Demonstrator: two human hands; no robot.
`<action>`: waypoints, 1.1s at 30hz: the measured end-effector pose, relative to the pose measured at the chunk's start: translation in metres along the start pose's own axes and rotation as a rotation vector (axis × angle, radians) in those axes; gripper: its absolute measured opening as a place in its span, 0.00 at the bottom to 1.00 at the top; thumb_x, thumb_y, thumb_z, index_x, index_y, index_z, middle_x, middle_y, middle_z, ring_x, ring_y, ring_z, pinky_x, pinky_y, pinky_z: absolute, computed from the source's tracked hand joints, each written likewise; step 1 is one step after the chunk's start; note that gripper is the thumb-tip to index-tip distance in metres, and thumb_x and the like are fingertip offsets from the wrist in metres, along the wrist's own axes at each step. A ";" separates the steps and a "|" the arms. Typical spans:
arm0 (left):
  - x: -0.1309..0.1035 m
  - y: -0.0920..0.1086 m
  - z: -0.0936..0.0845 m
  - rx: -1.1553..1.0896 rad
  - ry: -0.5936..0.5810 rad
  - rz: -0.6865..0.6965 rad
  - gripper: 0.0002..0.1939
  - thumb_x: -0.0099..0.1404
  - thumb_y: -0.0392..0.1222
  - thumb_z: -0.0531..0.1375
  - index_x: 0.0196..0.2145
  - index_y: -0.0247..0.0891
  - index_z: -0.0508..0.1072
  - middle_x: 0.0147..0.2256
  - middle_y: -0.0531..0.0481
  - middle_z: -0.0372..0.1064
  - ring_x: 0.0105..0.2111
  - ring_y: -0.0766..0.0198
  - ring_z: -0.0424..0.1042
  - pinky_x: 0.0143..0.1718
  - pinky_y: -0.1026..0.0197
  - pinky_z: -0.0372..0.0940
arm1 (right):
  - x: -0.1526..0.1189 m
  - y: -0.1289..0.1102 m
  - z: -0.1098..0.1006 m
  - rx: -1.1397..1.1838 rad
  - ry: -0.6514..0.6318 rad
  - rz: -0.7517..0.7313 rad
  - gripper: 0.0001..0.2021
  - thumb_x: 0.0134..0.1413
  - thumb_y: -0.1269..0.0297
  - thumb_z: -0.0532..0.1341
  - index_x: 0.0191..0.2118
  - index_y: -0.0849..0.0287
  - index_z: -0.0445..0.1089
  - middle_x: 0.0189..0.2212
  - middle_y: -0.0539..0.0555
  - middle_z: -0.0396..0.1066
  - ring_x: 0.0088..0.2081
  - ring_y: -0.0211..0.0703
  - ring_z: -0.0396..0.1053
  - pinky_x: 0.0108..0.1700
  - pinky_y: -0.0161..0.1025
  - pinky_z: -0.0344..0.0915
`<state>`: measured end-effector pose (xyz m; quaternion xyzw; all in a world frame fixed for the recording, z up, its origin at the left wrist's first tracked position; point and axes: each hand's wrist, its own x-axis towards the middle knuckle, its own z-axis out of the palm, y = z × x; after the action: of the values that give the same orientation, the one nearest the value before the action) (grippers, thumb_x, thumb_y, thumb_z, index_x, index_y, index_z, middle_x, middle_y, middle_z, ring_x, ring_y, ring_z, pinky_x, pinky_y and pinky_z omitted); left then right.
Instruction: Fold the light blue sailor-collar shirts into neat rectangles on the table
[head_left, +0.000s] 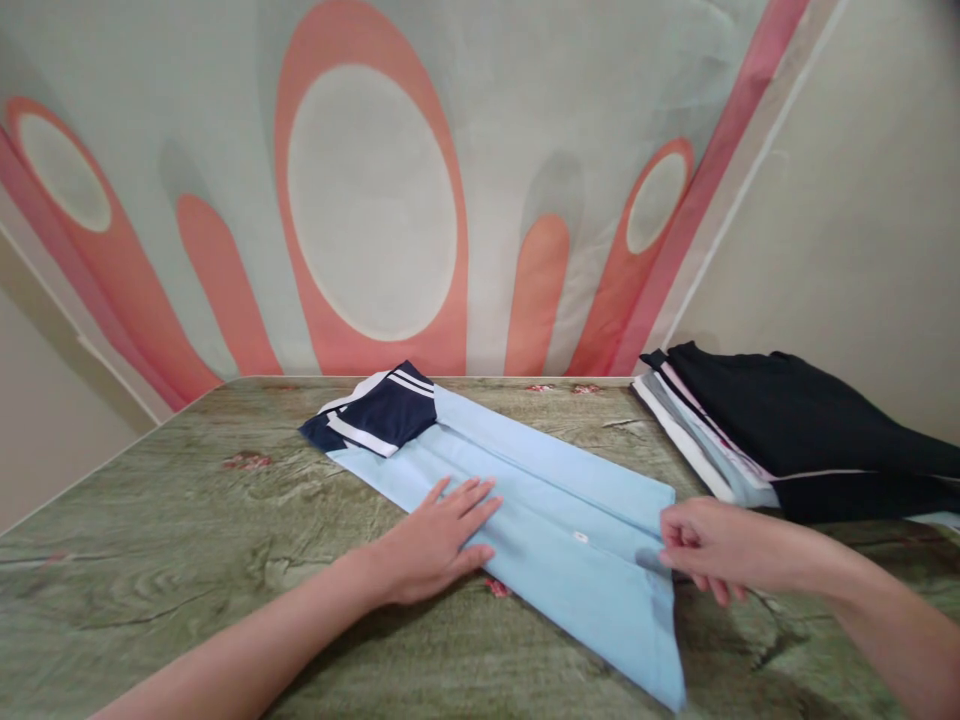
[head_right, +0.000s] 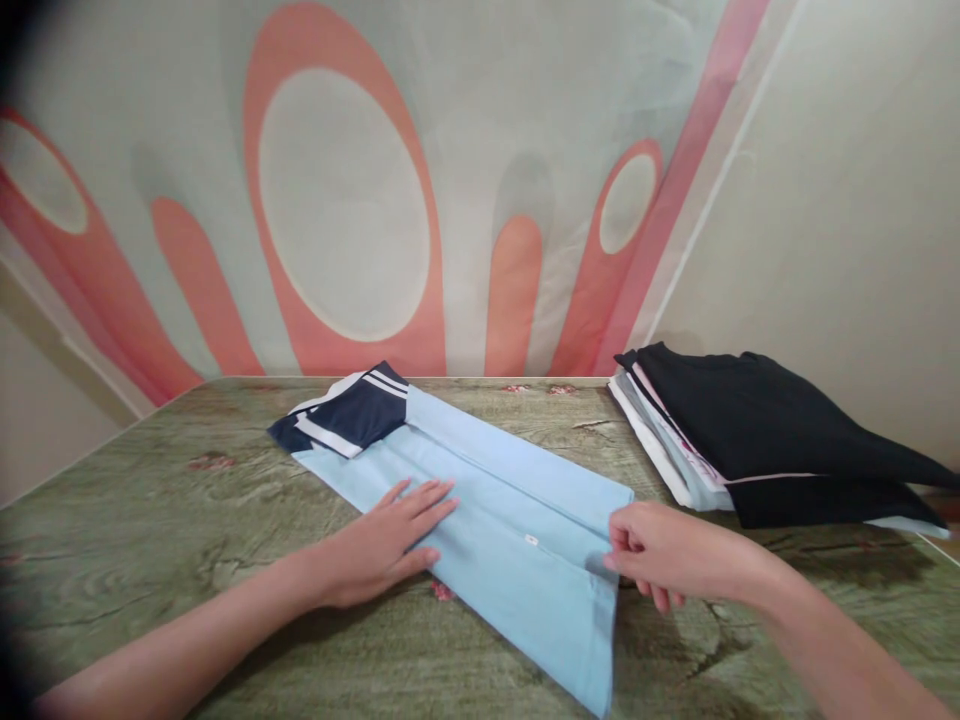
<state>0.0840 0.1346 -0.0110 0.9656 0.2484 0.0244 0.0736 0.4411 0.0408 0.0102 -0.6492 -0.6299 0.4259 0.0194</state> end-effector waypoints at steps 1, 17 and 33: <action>-0.002 0.006 0.003 -0.012 -0.013 0.010 0.29 0.67 0.57 0.43 0.62 0.46 0.45 0.63 0.47 0.38 0.62 0.56 0.40 0.60 0.47 0.36 | 0.004 -0.001 -0.002 -0.046 0.122 -0.022 0.14 0.53 0.52 0.53 0.26 0.58 0.60 0.19 0.52 0.69 0.20 0.41 0.68 0.19 0.34 0.62; -0.001 -0.019 -0.002 0.061 0.075 -0.123 0.21 0.69 0.45 0.45 0.57 0.40 0.58 0.61 0.45 0.48 0.61 0.56 0.45 0.59 0.50 0.43 | 0.070 0.037 0.010 -0.442 0.427 -0.392 0.29 0.57 0.47 0.47 0.61 0.54 0.52 0.63 0.53 0.45 0.63 0.49 0.42 0.62 0.52 0.43; -0.025 -0.040 -0.007 0.021 0.284 -0.277 0.08 0.65 0.41 0.52 0.37 0.39 0.70 0.38 0.46 0.64 0.40 0.58 0.64 0.44 0.57 0.60 | 0.077 -0.077 0.022 -0.309 0.476 -0.637 0.14 0.57 0.62 0.51 0.46 0.58 0.65 0.44 0.57 0.67 0.46 0.46 0.65 0.50 0.43 0.60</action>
<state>0.0427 0.1581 -0.0101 0.9096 0.3871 0.1476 0.0306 0.3546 0.1101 -0.0011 -0.4975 -0.8335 0.1374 0.1973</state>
